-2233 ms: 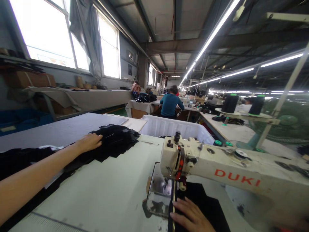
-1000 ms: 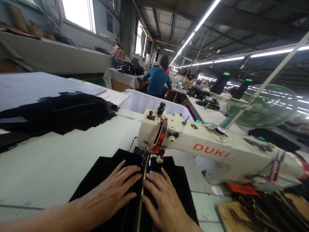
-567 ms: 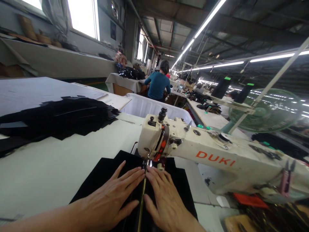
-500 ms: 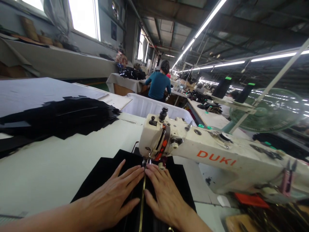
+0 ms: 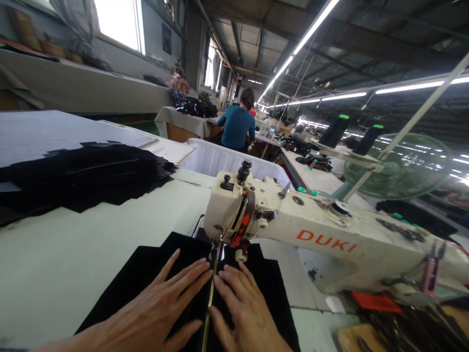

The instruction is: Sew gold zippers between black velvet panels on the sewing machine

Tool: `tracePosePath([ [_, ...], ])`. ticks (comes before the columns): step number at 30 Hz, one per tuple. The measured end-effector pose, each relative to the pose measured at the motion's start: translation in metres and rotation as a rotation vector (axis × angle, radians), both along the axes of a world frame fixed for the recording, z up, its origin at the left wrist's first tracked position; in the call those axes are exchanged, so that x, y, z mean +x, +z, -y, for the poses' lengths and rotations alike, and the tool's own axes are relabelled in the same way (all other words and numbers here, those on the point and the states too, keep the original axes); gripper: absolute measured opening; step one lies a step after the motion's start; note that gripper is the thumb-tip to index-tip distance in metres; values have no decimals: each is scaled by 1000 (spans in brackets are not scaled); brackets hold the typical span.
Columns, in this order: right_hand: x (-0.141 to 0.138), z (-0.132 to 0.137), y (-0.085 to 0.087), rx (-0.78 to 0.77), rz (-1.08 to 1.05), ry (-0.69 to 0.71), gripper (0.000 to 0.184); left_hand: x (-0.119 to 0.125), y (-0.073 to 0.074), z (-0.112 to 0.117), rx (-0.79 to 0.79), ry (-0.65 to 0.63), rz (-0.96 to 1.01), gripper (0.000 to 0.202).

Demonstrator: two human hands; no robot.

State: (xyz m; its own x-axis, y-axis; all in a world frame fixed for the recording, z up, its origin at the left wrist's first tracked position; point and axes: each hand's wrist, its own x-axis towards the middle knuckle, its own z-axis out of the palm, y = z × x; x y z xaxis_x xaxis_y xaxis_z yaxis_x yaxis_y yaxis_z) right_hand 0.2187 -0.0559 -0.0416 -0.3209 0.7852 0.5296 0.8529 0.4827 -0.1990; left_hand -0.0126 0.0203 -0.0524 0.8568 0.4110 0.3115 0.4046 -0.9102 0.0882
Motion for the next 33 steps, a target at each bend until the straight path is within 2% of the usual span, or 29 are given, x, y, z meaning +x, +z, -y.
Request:
tracePosePath([
  [9,0,1,-6,7,9,-27,39,0,3,-3,38,-6,-22,74],
  [18,2,-1,-9,3,29,11,50,-1,-2,-5,16,21,7,76],
  [27,1,-1,-8,45,43,0,43,-2,1,-5,89,-22,-77,77],
  [33,2,-1,-5,11,82,-5,47,-4,-9,-6,23,48,-31,81],
])
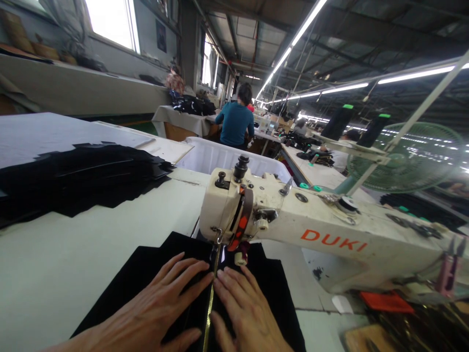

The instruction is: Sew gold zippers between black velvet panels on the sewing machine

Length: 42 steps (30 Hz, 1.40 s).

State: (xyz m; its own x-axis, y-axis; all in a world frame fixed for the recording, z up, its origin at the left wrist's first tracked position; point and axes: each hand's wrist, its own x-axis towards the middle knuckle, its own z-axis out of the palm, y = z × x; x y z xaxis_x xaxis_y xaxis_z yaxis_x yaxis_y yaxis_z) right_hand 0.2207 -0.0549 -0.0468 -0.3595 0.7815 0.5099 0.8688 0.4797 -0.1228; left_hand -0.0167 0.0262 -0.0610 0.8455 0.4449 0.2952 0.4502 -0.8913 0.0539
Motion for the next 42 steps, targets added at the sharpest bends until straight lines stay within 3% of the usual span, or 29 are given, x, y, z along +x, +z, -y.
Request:
tracePosePath([
  [5,-1,-1,-1,20,-10,-1,41,-2,-1,-2,-56,-28,40,84],
  [12,2,-3,2,55,6,26,35,1,16,-1,-87,-89,25,89],
  [19,4,-3,4,1,49,46,43,5,33,-2,-84,-145,-40,98],
  [27,1,-4,1,29,72,10,40,5,24,0,-53,-116,-38,83],
  [35,2,-18,8,24,47,-34,39,20,37,-15,-101,-94,-71,64],
  [42,1,-20,6,-30,19,-39,40,21,32,-19,-130,-52,-60,64],
])
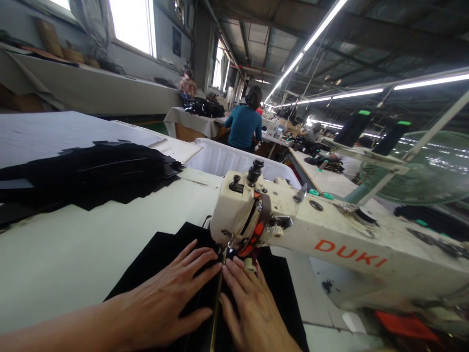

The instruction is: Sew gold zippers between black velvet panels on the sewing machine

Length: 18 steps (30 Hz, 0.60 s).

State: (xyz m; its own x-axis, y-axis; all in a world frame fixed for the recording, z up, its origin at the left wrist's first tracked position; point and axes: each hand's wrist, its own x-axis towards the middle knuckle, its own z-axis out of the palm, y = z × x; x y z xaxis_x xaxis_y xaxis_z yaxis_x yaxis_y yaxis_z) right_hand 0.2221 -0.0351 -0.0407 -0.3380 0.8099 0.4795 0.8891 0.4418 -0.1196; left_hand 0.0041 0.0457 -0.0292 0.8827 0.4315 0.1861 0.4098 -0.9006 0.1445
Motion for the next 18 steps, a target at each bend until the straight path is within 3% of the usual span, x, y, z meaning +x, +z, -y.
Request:
tracePosePath([
  [18,9,-7,3,-78,38,29,40,-1,-10,-10,-45,-26,176,73],
])
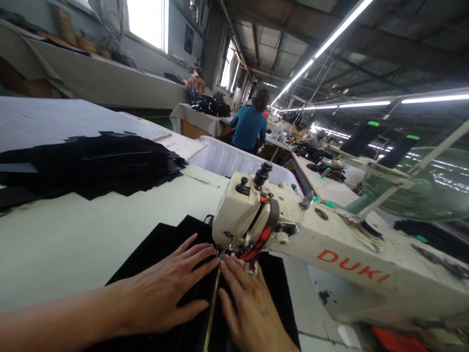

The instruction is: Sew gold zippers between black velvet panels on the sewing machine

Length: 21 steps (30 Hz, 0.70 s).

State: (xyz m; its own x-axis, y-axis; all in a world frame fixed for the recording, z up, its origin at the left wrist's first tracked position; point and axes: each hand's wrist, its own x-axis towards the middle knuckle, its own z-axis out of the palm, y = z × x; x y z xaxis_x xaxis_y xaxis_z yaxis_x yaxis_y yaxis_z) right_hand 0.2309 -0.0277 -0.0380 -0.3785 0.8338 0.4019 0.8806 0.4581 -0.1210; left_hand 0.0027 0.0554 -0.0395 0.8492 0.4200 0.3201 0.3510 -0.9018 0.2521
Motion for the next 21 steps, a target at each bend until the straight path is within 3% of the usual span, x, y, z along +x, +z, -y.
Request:
tracePosePath([
  [4,0,-1,-2,-72,13,-27,43,5,1,-8,-24,-10,-30,69],
  [8,-4,4,11,-167,2,-59,42,3,6,0,-35,13,-106,58],
  [11,-8,27,22,-249,-37,-78,40,-13,9,35,-55,32,-162,67],
  [14,-18,65,22,-268,-118,-60,52,-35,7,81,-50,22,-156,105],
  [15,-22,77,19,-256,-144,-47,59,-41,5,93,-30,22,-133,107],
  [17,-30,94,13,-223,-181,-31,66,-48,0,108,4,26,-77,92],
  [21,-37,100,10,-188,-180,-18,46,-53,0,105,-89,30,-60,56],
])
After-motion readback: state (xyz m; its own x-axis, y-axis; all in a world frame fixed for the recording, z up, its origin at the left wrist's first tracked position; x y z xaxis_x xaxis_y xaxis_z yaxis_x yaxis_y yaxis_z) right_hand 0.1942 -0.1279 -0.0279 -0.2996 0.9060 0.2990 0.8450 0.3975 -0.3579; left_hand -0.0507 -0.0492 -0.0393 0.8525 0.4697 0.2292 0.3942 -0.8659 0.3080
